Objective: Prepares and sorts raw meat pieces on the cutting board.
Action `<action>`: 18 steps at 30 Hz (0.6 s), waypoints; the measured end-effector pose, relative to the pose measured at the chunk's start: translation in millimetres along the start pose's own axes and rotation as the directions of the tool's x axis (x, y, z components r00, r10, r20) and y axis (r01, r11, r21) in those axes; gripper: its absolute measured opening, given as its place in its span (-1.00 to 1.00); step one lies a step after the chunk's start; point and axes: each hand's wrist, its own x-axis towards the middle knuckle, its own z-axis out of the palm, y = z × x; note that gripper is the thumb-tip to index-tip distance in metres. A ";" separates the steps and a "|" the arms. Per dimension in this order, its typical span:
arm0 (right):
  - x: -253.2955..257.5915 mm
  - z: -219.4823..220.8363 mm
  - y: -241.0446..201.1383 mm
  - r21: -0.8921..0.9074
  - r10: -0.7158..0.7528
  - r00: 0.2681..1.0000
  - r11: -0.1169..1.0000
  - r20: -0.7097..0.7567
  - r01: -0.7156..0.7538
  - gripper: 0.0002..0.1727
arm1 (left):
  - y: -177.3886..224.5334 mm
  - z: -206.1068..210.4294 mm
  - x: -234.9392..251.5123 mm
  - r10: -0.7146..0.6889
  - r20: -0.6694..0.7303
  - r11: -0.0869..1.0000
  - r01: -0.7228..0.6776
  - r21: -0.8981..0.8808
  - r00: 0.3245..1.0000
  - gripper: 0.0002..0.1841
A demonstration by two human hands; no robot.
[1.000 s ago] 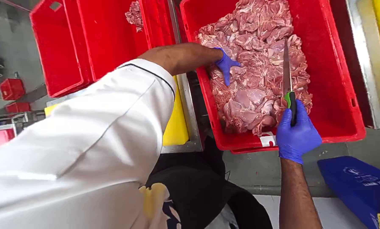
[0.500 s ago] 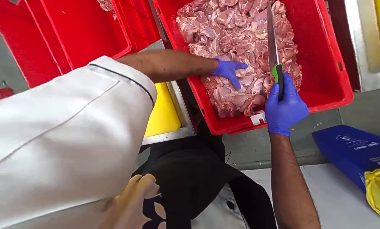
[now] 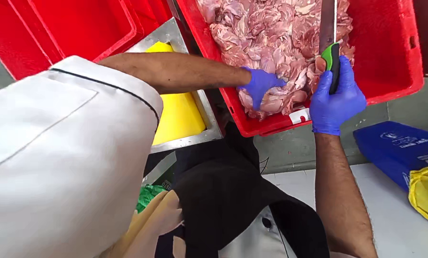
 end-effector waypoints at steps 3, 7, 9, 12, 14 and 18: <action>4.3 -0.5 -1.8 0.002 -0.001 1.000 1.000 0.007 0.001 -0.49 | 6.4 19.8 7.2 -0.109 -0.168 0.993 0.114 0.023 0.980 0.32; 0.8 -2.7 0.1 -0.017 0.008 0.999 1.000 0.032 -0.007 -0.48 | -4.3 11.3 22.4 -0.088 -0.167 0.996 0.089 -0.002 0.982 0.08; 1.8 -2.8 -1.8 -0.025 0.017 1.000 1.000 0.022 -0.016 -0.49 | -7.2 6.1 18.3 -0.068 -0.156 0.995 0.056 -0.082 0.985 -0.05; 2.0 -1.7 -2.0 -0.036 0.031 0.999 0.999 0.022 -0.030 -0.49 | -7.5 5.8 9.8 0.012 -0.116 0.975 -0.037 -0.218 0.993 -0.25; 1.5 -2.4 -1.0 -0.030 0.043 0.998 0.999 0.040 -0.042 -0.48 | -2.5 8.1 2.3 0.062 -0.082 0.935 -0.087 -0.343 0.995 -0.30; 0.4 -2.1 -0.3 -0.037 0.052 0.997 0.998 0.051 -0.050 -0.48 | 0.3 16.6 -19.3 0.074 -0.015 0.703 -0.063 -0.709 0.997 -0.22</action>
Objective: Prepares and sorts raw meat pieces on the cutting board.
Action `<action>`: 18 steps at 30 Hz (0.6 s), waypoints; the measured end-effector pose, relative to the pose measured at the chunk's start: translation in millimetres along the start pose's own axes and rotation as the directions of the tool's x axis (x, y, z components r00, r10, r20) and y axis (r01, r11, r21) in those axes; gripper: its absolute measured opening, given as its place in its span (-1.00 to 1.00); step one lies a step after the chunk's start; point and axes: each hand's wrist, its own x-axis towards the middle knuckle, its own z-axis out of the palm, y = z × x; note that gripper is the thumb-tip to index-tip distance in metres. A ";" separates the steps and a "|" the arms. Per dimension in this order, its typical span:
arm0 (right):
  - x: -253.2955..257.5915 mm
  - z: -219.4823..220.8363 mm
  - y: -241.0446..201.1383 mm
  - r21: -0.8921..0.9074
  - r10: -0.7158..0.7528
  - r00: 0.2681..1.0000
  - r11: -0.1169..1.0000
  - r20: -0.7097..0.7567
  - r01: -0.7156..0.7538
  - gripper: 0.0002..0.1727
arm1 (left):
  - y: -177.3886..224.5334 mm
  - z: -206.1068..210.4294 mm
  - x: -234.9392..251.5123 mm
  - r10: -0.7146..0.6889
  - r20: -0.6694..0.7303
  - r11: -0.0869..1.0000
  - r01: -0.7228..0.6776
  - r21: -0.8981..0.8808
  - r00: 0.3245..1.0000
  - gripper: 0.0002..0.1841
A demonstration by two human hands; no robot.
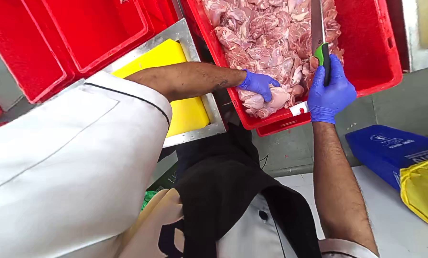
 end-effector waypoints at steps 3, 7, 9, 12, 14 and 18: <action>1.7 -0.2 -1.9 0.012 -0.002 1.000 1.000 -0.007 0.002 -0.48 | 1.0 2.4 -26.7 0.059 0.035 0.948 -0.044 -0.316 0.998 -0.26; 2.4 -0.7 -3.7 0.021 0.006 1.000 1.000 0.008 -0.006 -0.46 | 13.5 9.0 -65.6 0.150 -0.083 0.841 -0.171 -0.513 0.985 -0.49; 4.4 -1.6 -5.2 0.005 0.018 1.000 1.000 0.020 -0.018 -0.45 | 15.2 10.0 -89.3 0.213 -0.172 0.784 -0.273 -0.557 0.962 -0.51; 3.2 -10.0 -9.5 -0.001 0.022 0.999 1.000 0.031 -0.022 -0.45 | 16.9 20.4 -143.5 0.318 -0.383 0.664 -0.491 -0.563 0.868 -0.51; -2.1 -16.2 -12.9 0.018 -0.037 0.999 0.999 0.031 0.037 -0.45 | 30.3 47.5 -196.7 0.234 -0.675 0.581 -0.658 -0.480 0.700 -0.60; -31.3 -37.1 -54.9 -0.167 -0.632 0.758 0.775 -0.163 0.610 -0.48 | -22.7 68.1 -320.8 0.349 -0.856 0.532 -0.833 -0.153 0.381 -0.55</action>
